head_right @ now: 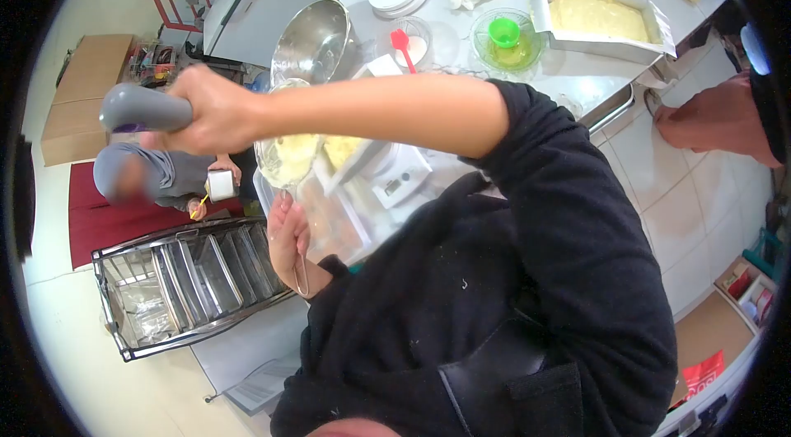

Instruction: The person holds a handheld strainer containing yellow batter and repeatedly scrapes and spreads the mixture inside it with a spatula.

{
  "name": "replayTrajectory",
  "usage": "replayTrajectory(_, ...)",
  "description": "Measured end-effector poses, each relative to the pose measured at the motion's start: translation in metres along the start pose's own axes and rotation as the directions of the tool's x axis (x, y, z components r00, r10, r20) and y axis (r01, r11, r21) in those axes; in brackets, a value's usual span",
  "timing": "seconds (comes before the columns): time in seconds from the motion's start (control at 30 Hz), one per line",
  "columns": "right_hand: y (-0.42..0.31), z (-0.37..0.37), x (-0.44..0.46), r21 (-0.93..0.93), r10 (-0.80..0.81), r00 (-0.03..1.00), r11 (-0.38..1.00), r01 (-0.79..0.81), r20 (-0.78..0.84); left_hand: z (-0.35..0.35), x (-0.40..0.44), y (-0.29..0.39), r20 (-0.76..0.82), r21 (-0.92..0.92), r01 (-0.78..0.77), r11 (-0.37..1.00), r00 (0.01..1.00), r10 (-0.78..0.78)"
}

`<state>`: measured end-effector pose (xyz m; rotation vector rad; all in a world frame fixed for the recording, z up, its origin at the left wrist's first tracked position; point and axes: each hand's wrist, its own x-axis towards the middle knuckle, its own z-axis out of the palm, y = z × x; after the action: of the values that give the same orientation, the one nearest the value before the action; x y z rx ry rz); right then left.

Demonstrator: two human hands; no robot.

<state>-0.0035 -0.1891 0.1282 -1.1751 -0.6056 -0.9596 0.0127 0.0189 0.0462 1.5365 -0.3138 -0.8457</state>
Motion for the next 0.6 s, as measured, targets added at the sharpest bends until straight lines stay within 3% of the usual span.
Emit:
replayTrajectory(0.07,-0.005,0.006,-0.012,0.143,0.126,0.988,0.98,-0.137,0.084,-0.003,0.007,-0.006,-0.006,0.013,0.023,1.0,1.0,-0.023)
replayTrajectory(0.17,-0.023,0.002,-0.005,0.056,0.129,0.981,0.989,-0.138,0.145,-0.001,0.007,-0.009,0.0,0.03,0.027,0.999,1.0,-0.027)
replayTrajectory(0.23,-0.021,0.001,0.003,0.14,0.022,0.999,0.99,-0.028,0.045,-0.001,0.004,-0.009,-0.025,0.032,0.013,0.999,1.0,-0.012)
replayTrajectory(0.27,-0.011,-0.004,0.005,-0.048,-0.023,0.999,0.999,0.025,0.049,0.0,0.003,-0.007,-0.038,0.033,0.003,0.999,0.999,-0.002)
replayTrajectory(0.37,-0.002,-0.003,-0.007,-0.028,0.12,0.993,0.993,-0.119,0.025,0.001,0.003,-0.003,-0.008,0.053,0.0,0.999,1.0,0.001)
replayTrajectory(0.4,-0.006,0.005,-0.008,0.138,0.183,0.981,0.972,-0.19,0.063,0.0,0.005,-0.004,-0.009,0.049,0.009,0.999,1.0,-0.008)
replayTrajectory(0.43,-0.011,0.003,-0.011,0.085,0.167,0.977,0.98,-0.179,0.133,0.0,0.008,-0.008,-0.008,0.048,0.019,0.999,1.0,-0.019)
replayTrajectory(0.5,-0.02,0.006,-0.008,0.105,0.194,0.976,0.973,-0.204,0.103,0.0,0.012,-0.012,-0.015,0.051,0.032,0.998,0.999,-0.031)
replayTrajectory(0.6,-0.037,0.017,-0.003,0.478,0.168,0.985,0.862,-0.165,0.037,0.001,0.014,-0.014,-0.049,0.069,0.026,0.997,0.999,-0.023)
